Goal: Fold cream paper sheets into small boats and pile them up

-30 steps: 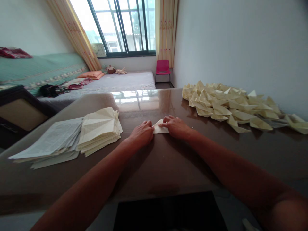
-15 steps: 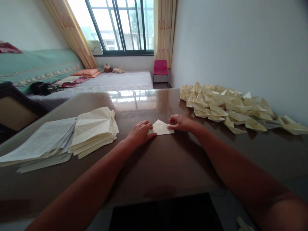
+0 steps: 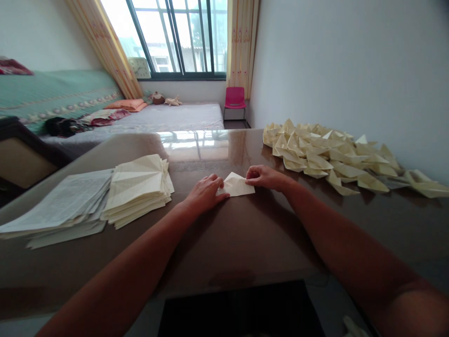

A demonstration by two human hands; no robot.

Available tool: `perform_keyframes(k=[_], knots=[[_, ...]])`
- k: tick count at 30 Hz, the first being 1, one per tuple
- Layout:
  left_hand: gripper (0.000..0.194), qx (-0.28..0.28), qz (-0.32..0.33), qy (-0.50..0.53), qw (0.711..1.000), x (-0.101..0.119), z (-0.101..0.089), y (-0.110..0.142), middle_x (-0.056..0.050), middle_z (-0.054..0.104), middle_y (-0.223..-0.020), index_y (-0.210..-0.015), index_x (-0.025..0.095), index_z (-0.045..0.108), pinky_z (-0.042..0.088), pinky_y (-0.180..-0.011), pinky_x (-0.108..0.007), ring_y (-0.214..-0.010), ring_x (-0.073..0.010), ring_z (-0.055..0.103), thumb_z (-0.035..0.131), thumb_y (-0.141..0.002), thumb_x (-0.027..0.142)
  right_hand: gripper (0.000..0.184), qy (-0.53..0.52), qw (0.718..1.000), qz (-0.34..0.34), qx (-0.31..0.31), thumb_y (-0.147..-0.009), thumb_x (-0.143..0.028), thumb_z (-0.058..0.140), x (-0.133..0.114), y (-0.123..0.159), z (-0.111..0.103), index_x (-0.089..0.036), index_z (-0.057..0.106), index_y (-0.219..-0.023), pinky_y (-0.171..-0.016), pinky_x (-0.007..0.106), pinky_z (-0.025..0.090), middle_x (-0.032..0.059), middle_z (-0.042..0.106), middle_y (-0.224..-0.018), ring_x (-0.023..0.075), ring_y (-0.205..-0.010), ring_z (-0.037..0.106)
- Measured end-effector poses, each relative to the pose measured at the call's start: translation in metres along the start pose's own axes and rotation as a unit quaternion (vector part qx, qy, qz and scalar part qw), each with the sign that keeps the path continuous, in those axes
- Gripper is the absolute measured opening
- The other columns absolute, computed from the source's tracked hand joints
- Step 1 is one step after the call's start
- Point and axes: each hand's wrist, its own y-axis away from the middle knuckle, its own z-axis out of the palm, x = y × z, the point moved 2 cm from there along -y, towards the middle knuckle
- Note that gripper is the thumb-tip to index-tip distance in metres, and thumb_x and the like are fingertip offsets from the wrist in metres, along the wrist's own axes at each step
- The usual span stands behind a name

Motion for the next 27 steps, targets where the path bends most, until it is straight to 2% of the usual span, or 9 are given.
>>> perform_keyframes(k=[3, 6, 9, 11, 15, 21, 25, 27], knots=[[0.032, 0.0, 0.002, -0.005, 1.0, 0.0, 0.0, 0.0, -0.006, 0.059, -0.1, -0.094, 0.021, 0.059, 0.045, -0.079, -0.034, -0.089, -0.0234, 0.059, 0.054, -0.084, 0.051, 0.023, -0.011, 0.999, 0.031, 0.02, -0.074, -0.022, 0.065, 0.002, -0.001, 0.001, -0.013, 0.061, -0.095, -0.054, 0.019, 0.042, 0.0015, 0.064, -0.078, 0.0101, -0.063, 0.055], [0.033, 0.002, 0.004, -0.007, 1.0, 0.0, 0.001, 0.0, -0.006, 0.059, -0.099, -0.095, 0.02, 0.059, 0.045, -0.079, -0.034, -0.088, -0.0234, 0.059, 0.054, -0.084, 0.05, 0.028, 0.034, 0.998, 0.037, 0.044, -0.072, -0.017, 0.067, 0.0, -0.001, 0.003, -0.013, 0.062, -0.099, -0.06, 0.021, 0.045, 0.0037, 0.067, -0.08, 0.0123, -0.068, 0.06], [0.032, 0.003, 0.004, -0.008, 1.0, 0.0, 0.001, 0.0, -0.006, 0.059, -0.099, -0.095, 0.02, 0.06, 0.046, -0.08, -0.034, -0.089, -0.023, 0.058, 0.056, -0.083, 0.049, 0.021, 0.125, 0.99, -0.004, 0.071, -0.072, -0.016, 0.067, -0.008, 0.001, 0.005, -0.014, 0.066, -0.093, -0.066, 0.022, 0.045, 0.0038, 0.07, -0.081, 0.0136, -0.072, 0.062], [0.031, -0.001, 0.011, -0.01, 1.0, 0.001, 0.0, 0.001, -0.006, 0.059, -0.099, -0.094, 0.019, 0.061, 0.046, -0.081, -0.034, -0.091, -0.023, 0.058, 0.055, -0.084, 0.047, 0.024, 0.195, 0.976, -0.056, 0.076, -0.074, -0.015, 0.065, -0.017, 0.004, 0.006, -0.017, 0.065, -0.098, -0.069, 0.022, 0.044, 0.0017, 0.071, -0.08, 0.0138, -0.072, 0.063], [0.031, -0.025, 0.042, -0.025, 0.998, 0.006, -0.007, 0.004, -0.009, 0.06, -0.1, -0.095, 0.016, 0.064, 0.045, -0.084, -0.033, -0.095, -0.0236, 0.056, 0.053, -0.087, 0.044, 0.031, 0.307, 0.944, -0.121, 0.026, -0.08, -0.017, 0.06, -0.034, 0.014, 0.006, -0.02, 0.061, -0.111, -0.068, 0.023, 0.041, 0.0019, 0.072, -0.084, 0.0163, -0.077, 0.065], [0.025, -0.069, 0.074, -0.031, 0.994, 0.013, -0.019, 0.007, -0.012, 0.061, -0.102, -0.093, 0.014, 0.067, 0.046, -0.084, -0.034, -0.099, -0.0247, 0.055, 0.056, -0.087, 0.035, 0.019, 0.433, 0.89, -0.13, -0.06, -0.087, -0.019, 0.051, -0.055, 0.029, 0.004, -0.016, 0.064, -0.1, -0.063, 0.025, 0.037, 0.0099, 0.071, -0.086, 0.0201, -0.077, 0.066], [0.018, -0.083, 0.093, -0.044, 0.991, 0.019, -0.023, 0.009, -0.013, 0.064, -0.096, -0.083, 0.014, 0.068, 0.047, -0.079, -0.033, -0.093, -0.0243, 0.057, 0.051, -0.086, 0.019, 0.027, 0.469, 0.872, -0.122, -0.073, -0.081, -0.03, 0.06, -0.058, 0.033, 0.006, -0.015, 0.064, -0.104, -0.065, 0.028, 0.038, 0.0125, 0.07, -0.089, 0.0236, -0.08, 0.065], [0.017, -0.091, 0.1, -0.067, 0.989, 0.022, -0.023, 0.01, -0.013, 0.065, -0.093, -0.084, 0.013, 0.067, 0.047, -0.077, -0.033, -0.089, -0.024, 0.058, 0.05, -0.085, 0.013, 0.036, 0.476, 0.868, -0.124, -0.066, -0.081, -0.038, 0.06, -0.059, 0.034, 0.007, -0.016, 0.062, -0.108, -0.066, 0.029, 0.038, 0.0124, 0.07, -0.09, 0.0247, -0.081, 0.065]])
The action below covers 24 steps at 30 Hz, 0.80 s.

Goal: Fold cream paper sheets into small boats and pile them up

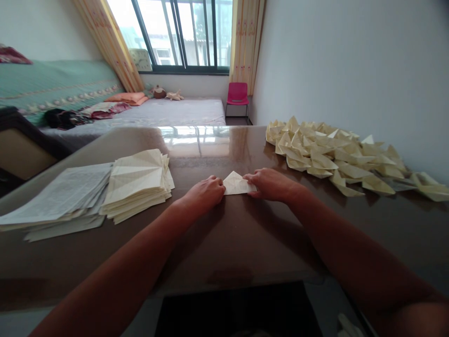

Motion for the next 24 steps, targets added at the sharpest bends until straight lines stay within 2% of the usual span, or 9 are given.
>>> perform_keyframes(k=[3, 5, 10, 14, 19, 22, 24], knots=[[0.02, -0.001, -0.004, -0.043, 0.999, 0.002, 0.001, 0.0, -0.013, 0.066, -0.092, -0.094, 0.012, 0.065, 0.046, -0.075, -0.032, -0.088, -0.0238, 0.058, 0.049, -0.083, 0.008, 0.047, 0.025, 0.999, 0.013, 0.018, -0.079, -0.046, 0.06, -0.005, -0.001, 0.0, -0.015, 0.06, -0.115, -0.069, 0.031, 0.038, 0.0135, 0.069, -0.09, 0.0264, -0.082, 0.065], [0.021, 0.008, -0.007, -0.049, 0.999, 0.001, 0.003, -0.001, -0.011, 0.066, -0.089, -0.098, 0.013, 0.064, 0.046, -0.074, -0.031, -0.087, -0.0229, 0.059, 0.049, -0.084, 0.008, 0.05, 0.041, 0.999, 0.02, 0.027, -0.078, -0.045, 0.062, -0.01, -0.002, 0.0, -0.014, 0.058, -0.117, -0.072, 0.032, 0.038, 0.0147, 0.069, -0.09, 0.0272, -0.083, 0.064], [0.024, 0.041, -0.005, -0.013, 0.999, -0.009, 0.006, -0.002, -0.01, 0.066, -0.087, -0.097, 0.014, 0.064, 0.047, -0.078, -0.032, -0.086, -0.0219, 0.06, 0.045, -0.092, 0.028, 0.026, 0.056, 0.998, 0.019, 0.027, -0.085, -0.023, 0.055, -0.019, -0.004, 0.004, -0.015, 0.06, -0.11, -0.078, 0.034, 0.033, 0.0147, 0.069, -0.09, 0.0254, -0.091, 0.062], [0.032, 0.043, -0.002, -0.002, 0.999, -0.01, 0.004, -0.001, -0.011, 0.065, -0.092, -0.103, 0.014, 0.064, 0.047, -0.08, -0.032, -0.091, -0.0239, 0.059, 0.051, -0.089, 0.04, 0.022, 0.05, 0.998, 0.031, 0.033, -0.089, -0.018, 0.049, -0.015, -0.006, 0.004, -0.017, 0.063, -0.105, -0.076, 0.033, 0.033, 0.0133, 0.07, -0.088, 0.0236, -0.089, 0.062], [0.022, 0.038, 0.004, -0.011, 0.999, -0.007, 0.004, -0.001, -0.01, 0.064, -0.09, -0.092, 0.015, 0.065, 0.047, -0.077, -0.032, -0.088, -0.0223, 0.058, 0.047, -0.09, 0.026, 0.02, 0.047, 0.999, 0.018, 0.013, -0.087, -0.021, 0.051, -0.006, -0.007, 0.001, -0.02, 0.07, -0.078, -0.075, 0.033, 0.034, 0.0107, 0.07, -0.082, 0.0237, -0.086, 0.062], [0.022, 0.052, 0.016, -0.004, 0.999, -0.008, 0.005, -0.001, -0.009, 0.064, -0.09, -0.088, 0.016, 0.066, 0.046, -0.077, -0.03, -0.089, -0.0211, 0.057, 0.044, -0.089, 0.018, 0.024, 0.039, 0.999, 0.021, 0.005, -0.088, -0.023, 0.05, -0.003, -0.005, -0.003, -0.019, 0.071, -0.077, -0.072, 0.032, 0.035, 0.0116, 0.071, -0.082, 0.0235, -0.085, 0.062], [0.025, 0.057, 0.022, 0.018, 0.998, -0.012, 0.006, -0.002, -0.008, 0.064, -0.088, -0.086, 0.018, 0.068, 0.046, -0.077, -0.029, -0.087, -0.0198, 0.058, 0.042, -0.089, 0.018, 0.026, 0.02, 0.999, 0.035, 0.003, -0.089, -0.025, 0.048, 0.0, -0.004, -0.004, -0.02, 0.072, -0.08, -0.069, 0.03, 0.036, 0.0112, 0.071, -0.084, 0.0229, -0.083, 0.063]])
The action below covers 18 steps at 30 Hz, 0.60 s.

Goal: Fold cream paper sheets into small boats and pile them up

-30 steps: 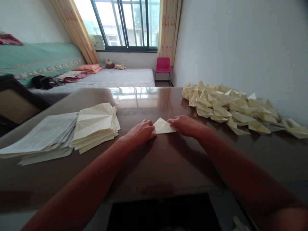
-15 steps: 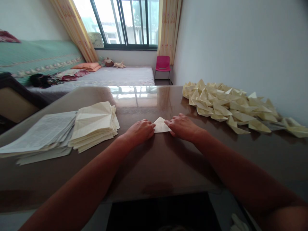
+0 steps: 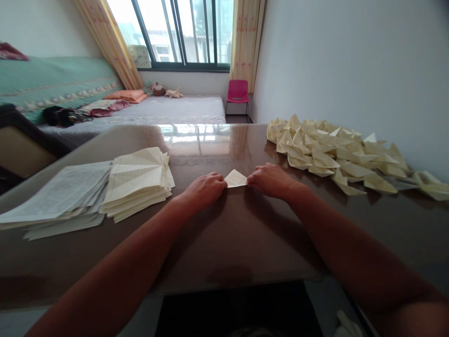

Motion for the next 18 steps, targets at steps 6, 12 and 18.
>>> perform_keyframes(k=[6, 12, 18], knots=[[0.03, 0.034, -0.077, 0.07, 0.994, -0.017, 0.007, -0.002, -0.004, 0.069, -0.088, -0.093, 0.022, 0.07, 0.045, -0.073, -0.027, -0.081, -0.0186, 0.062, 0.041, -0.091, 0.028, 0.023, -0.141, 0.989, 0.041, 0.029, -0.088, -0.029, 0.048, 0.018, -0.008, 0.018, -0.025, 0.07, -0.091, -0.068, 0.024, 0.037, 0.004, 0.071, -0.093, 0.018, -0.081, 0.063], [0.031, 0.065, -0.179, 0.139, 0.972, -0.024, 0.017, -0.008, -0.003, 0.072, -0.086, -0.102, 0.023, 0.07, 0.047, -0.073, -0.027, -0.078, -0.0182, 0.064, 0.046, -0.087, 0.034, 0.025, -0.208, 0.974, 0.08, 0.052, -0.09, -0.035, 0.048, 0.02, -0.019, 0.034, -0.02, 0.068, -0.088, -0.069, 0.022, 0.038, 0.0052, 0.07, -0.091, 0.0156, -0.079, 0.06], [0.033, 0.064, -0.212, 0.14, 0.965, -0.025, 0.021, -0.011, -0.003, 0.071, -0.082, -0.109, 0.023, 0.068, 0.048, -0.074, -0.028, -0.075, -0.0182, 0.064, 0.051, -0.083, 0.034, 0.018, -0.239, 0.96, 0.14, 0.029, -0.086, -0.032, 0.056, 0.018, -0.019, 0.03, -0.019, 0.068, -0.091, -0.066, 0.022, 0.039, 0.0049, 0.071, -0.091, 0.0156, -0.078, 0.061]])
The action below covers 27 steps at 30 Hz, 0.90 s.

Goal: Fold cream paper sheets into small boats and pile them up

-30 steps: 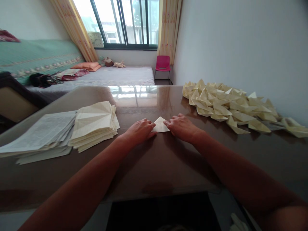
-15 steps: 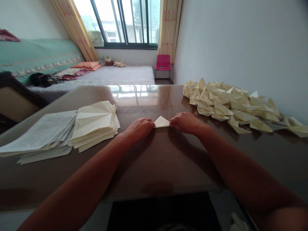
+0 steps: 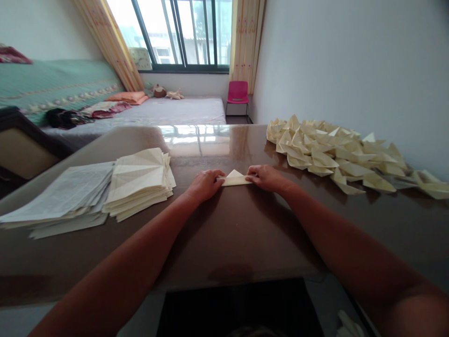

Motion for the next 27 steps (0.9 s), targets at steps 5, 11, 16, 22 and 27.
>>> perform_keyframes(k=[5, 11, 16, 22, 27], knots=[[0.033, 0.006, 0.001, -0.028, 1.0, 0.003, 0.002, -0.001, -0.004, 0.07, -0.085, -0.111, 0.022, 0.066, 0.048, -0.078, -0.029, -0.08, -0.0196, 0.064, 0.05, -0.084, 0.031, 0.015, 0.002, 1.0, 0.018, -0.002, -0.085, -0.029, 0.058, -0.002, -0.001, 0.0, -0.018, 0.067, -0.09, -0.066, 0.022, 0.039, 0.0052, 0.071, -0.092, 0.0158, -0.079, 0.062], [0.032, 0.003, 0.006, -0.056, 0.998, 0.006, 0.005, 0.003, -0.006, 0.065, -0.095, -0.114, 0.023, 0.064, 0.047, -0.082, -0.032, -0.086, -0.0207, 0.062, 0.045, -0.089, 0.03, 0.015, 0.02, 1.0, 0.018, 0.0, -0.085, -0.03, 0.057, -0.004, 0.0, 0.001, -0.019, 0.066, -0.089, -0.068, 0.023, 0.039, 0.0051, 0.071, -0.095, 0.0166, -0.082, 0.062], [0.035, 0.047, 0.091, -0.108, 0.989, 0.015, 0.008, 0.01, -0.007, 0.057, -0.114, -0.123, 0.026, 0.058, 0.044, -0.09, -0.034, -0.105, -0.0227, 0.052, 0.043, -0.092, 0.024, 0.014, 0.037, 0.999, 0.007, 0.003, -0.085, -0.029, 0.056, -0.006, 0.001, 0.002, -0.019, 0.064, -0.089, -0.068, 0.023, 0.038, 0.0057, 0.07, -0.096, 0.0159, -0.082, 0.061], [0.034, -0.011, 0.224, -0.168, 0.96, 0.03, 0.01, 0.015, -0.005, 0.058, -0.109, -0.125, 0.028, 0.055, 0.044, -0.089, -0.031, -0.1, -0.0195, 0.049, 0.043, -0.094, 0.022, 0.016, 0.066, 0.998, 0.008, 0.01, -0.086, -0.032, 0.054, -0.003, -0.001, 0.007, -0.02, 0.063, -0.091, -0.067, 0.024, 0.037, 0.0048, 0.069, -0.095, 0.017, -0.083, 0.061], [0.038, -0.032, 0.212, -0.206, 0.955, 0.035, 0.009, 0.018, -0.007, 0.057, -0.11, -0.13, 0.026, 0.05, 0.047, -0.078, -0.029, -0.098, -0.0205, 0.049, 0.041, -0.094, 0.02, 0.023, 0.108, 0.993, -0.005, 0.051, -0.087, -0.03, 0.054, -0.014, 0.011, 0.0, -0.02, 0.061, -0.106, -0.07, 0.028, 0.037, 0.0081, 0.066, -0.105, 0.0211, -0.09, 0.059]])
